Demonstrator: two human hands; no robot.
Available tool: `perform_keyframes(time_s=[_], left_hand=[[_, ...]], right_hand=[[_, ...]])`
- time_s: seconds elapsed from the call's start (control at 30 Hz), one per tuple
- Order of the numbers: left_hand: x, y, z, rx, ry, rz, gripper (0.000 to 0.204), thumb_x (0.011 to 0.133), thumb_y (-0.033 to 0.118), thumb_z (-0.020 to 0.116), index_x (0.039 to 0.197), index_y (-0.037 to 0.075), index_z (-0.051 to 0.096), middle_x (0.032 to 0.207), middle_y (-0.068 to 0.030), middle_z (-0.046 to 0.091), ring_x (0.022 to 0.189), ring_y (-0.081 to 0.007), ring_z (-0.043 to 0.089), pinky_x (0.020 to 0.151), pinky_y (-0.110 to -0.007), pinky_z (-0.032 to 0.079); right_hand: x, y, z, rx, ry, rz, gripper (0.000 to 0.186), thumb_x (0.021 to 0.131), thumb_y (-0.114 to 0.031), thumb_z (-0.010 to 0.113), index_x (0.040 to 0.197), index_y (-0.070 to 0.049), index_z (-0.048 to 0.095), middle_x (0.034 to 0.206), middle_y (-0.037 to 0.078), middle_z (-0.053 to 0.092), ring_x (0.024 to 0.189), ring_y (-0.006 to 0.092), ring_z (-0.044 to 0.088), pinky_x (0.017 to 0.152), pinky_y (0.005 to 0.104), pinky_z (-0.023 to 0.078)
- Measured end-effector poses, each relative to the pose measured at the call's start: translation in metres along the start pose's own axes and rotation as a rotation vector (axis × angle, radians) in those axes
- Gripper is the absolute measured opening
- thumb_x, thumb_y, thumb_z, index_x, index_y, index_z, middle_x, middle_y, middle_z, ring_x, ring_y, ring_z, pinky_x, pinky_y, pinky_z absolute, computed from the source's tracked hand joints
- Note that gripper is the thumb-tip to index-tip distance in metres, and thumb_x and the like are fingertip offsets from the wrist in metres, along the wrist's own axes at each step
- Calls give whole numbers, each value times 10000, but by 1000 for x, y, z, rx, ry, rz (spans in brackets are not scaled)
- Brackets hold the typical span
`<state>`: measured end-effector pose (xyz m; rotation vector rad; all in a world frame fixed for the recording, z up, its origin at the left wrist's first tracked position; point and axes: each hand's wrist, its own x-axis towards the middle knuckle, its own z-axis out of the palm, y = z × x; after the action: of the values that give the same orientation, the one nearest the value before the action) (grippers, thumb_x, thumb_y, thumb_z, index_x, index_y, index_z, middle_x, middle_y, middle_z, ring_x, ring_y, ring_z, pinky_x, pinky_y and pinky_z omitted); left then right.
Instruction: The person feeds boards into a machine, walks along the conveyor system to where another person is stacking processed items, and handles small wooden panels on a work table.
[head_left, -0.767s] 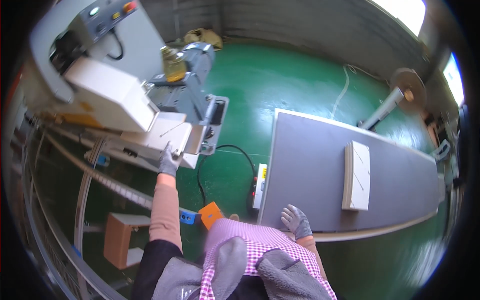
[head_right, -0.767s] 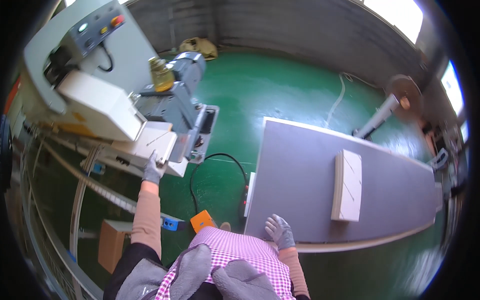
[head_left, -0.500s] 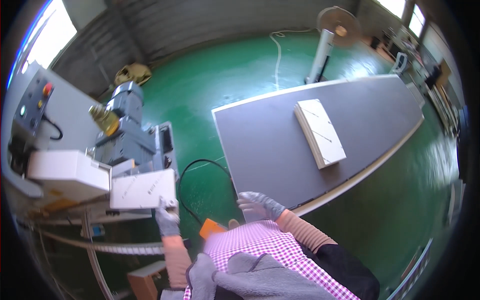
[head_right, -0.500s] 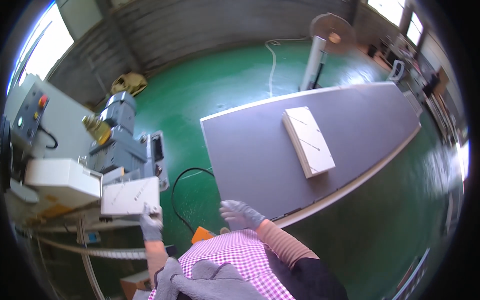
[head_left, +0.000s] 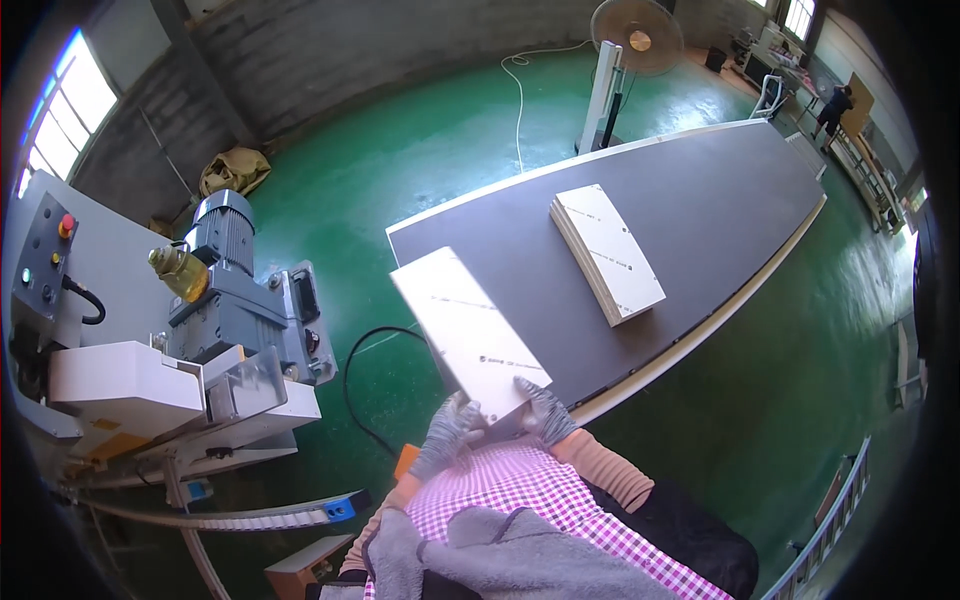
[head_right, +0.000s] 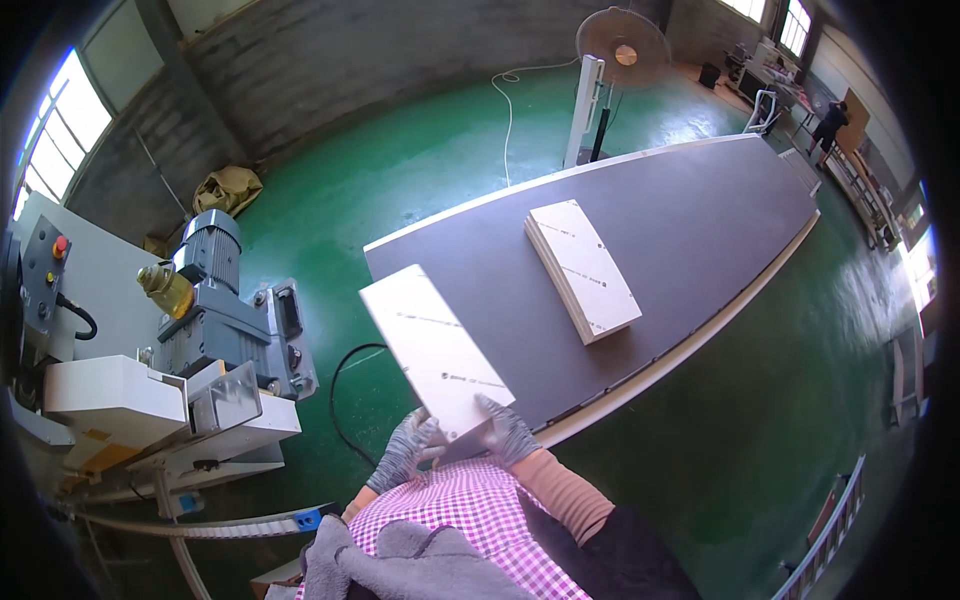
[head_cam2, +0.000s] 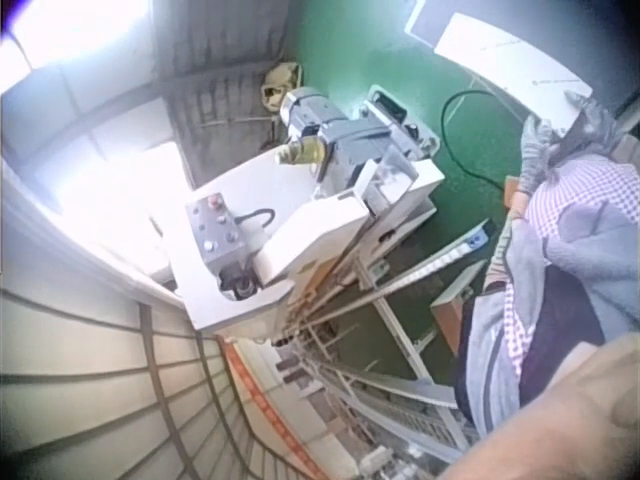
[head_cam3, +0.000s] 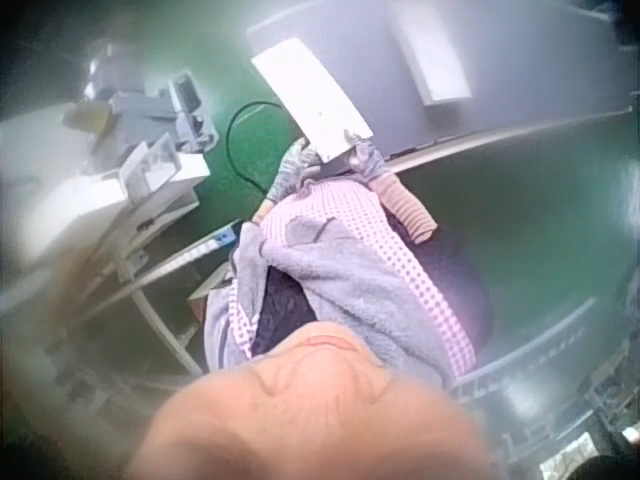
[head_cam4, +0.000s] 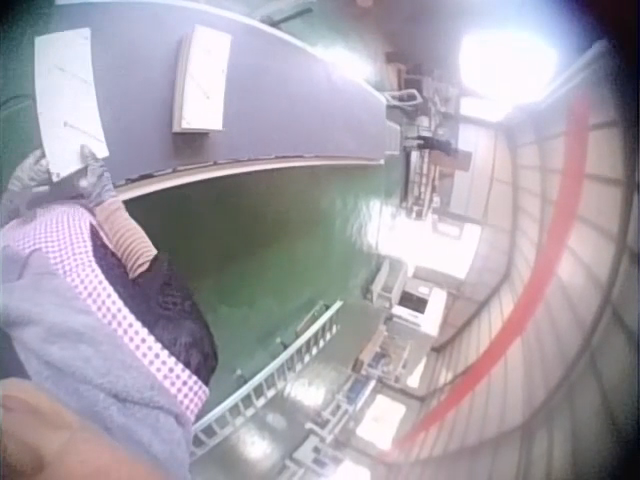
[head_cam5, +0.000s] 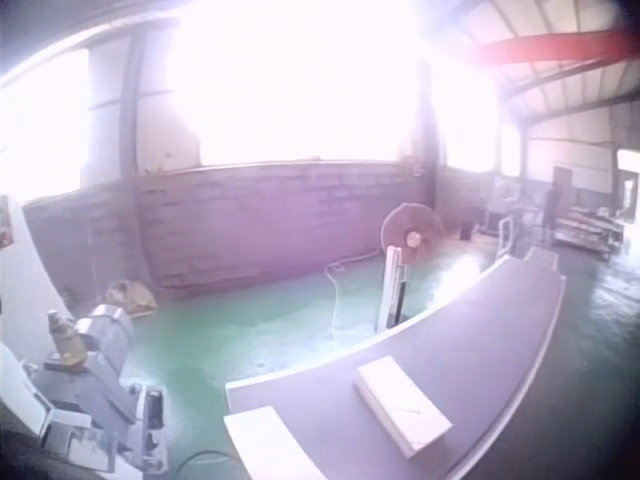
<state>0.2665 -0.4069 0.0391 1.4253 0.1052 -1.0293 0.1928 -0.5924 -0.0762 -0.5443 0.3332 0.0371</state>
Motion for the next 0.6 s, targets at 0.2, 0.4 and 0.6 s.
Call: perform_keyframes(time_s=[0.2, 0.4, 0.6], left_hand=[[2, -15, -5, -190, -44, -54, 624, 933, 264, 662, 1407, -17, 370, 1205, -155, 570, 1020, -205, 610, 853, -307, 554], [-4, -36, -33, -207, 26, -26, 471, 999, 249, 532, 1381, 0, 416, 1231, -161, 594, 1054, -227, 623, 885, -364, 537], [-16, -35, -40, -227, 179, -14, 453, 989, 194, 548, 1377, -5, 424, 1215, -141, 577, 1011, -186, 598, 835, -300, 526]], right_hand=[[22, -59, -59, 440, 433, -106, 437, 879, -44, 683, 1279, -52, 508, 1208, 116, 615, 1131, 296, 605, 946, 520, 543], [42, -107, -118, 99, 557, -114, 334, 915, -235, 681, 1199, -99, 574, 1140, 92, 667, 1028, 262, 646, 800, 436, 577], [25, -132, -64, -1584, 689, 201, 559, 865, -585, 583, 1059, -68, 671, 928, 166, 695, 909, 348, 669, 819, 462, 519]])
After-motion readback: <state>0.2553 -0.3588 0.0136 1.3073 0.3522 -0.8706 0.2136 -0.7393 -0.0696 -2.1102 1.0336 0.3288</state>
